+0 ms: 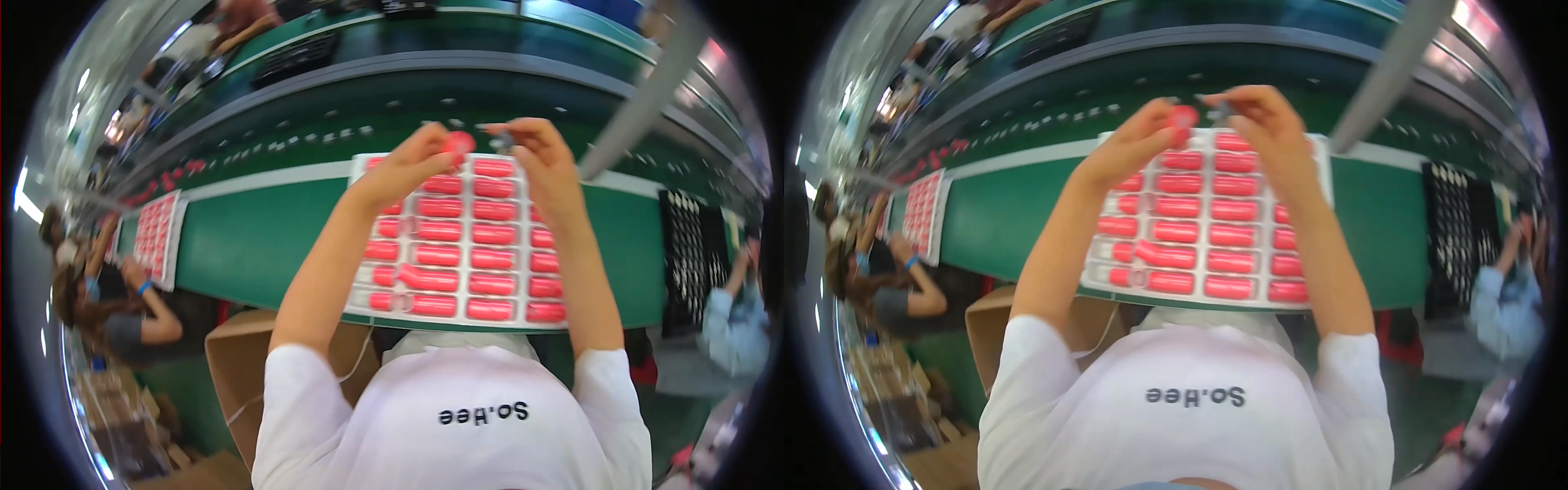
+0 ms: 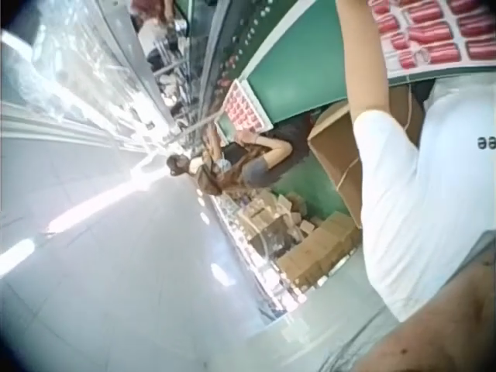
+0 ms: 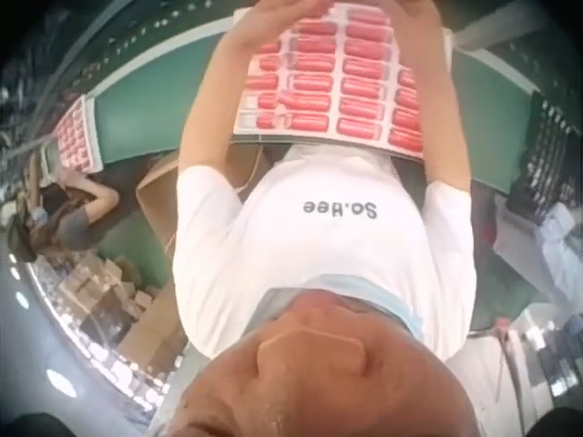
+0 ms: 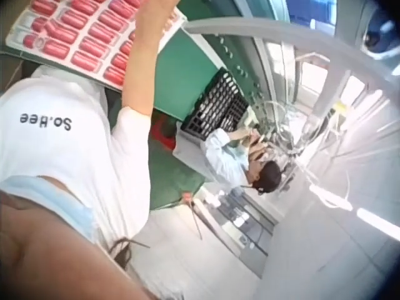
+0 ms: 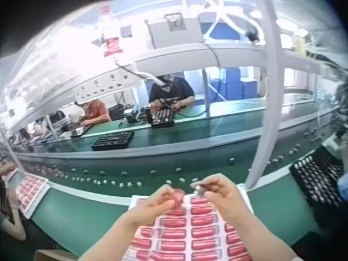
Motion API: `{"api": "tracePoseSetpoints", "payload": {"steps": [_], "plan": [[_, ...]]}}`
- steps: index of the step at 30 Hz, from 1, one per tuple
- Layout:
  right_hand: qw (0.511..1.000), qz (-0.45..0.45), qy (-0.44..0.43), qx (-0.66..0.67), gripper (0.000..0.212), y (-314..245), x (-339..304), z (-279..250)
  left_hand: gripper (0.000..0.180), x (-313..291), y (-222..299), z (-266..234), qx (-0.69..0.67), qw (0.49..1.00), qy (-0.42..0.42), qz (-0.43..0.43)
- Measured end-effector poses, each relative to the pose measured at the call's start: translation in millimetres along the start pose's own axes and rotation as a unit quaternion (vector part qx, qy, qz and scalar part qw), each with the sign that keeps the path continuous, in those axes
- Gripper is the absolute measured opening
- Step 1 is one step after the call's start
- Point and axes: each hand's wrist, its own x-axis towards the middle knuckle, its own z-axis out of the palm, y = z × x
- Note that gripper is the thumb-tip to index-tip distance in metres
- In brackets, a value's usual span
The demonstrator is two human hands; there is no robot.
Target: The person assembles small components by hand, inserting a grey insert into a pink component shell, then placing the assembled unit into a plastic tray.
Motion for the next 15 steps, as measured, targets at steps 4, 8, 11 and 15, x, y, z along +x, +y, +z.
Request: {"api": "tracePoseSetpoints", "payload": {"steps": [4,8,11,15], "plan": [[1.000,-0.019,0.013,0.022,0.027,-16,-17,-6,0.029,-14,-6,55,-0.213,0.977,-0.001,-0.009],[0.999,-0.042,0.012,-0.028,0.028,-18,-25,13,0.029,-34,4,91,-0.323,0.943,0.083,-0.016],[0.992,-0.103,-0.050,-0.045,0.027,-6,-29,31,0.029,-59,-1,96,-0.409,0.909,0.082,-0.004],[0.980,-0.132,-0.092,-0.115,0.028,0,-68,73,0.031,-119,9,110,-0.519,0.841,0.142,-0.065]]}}
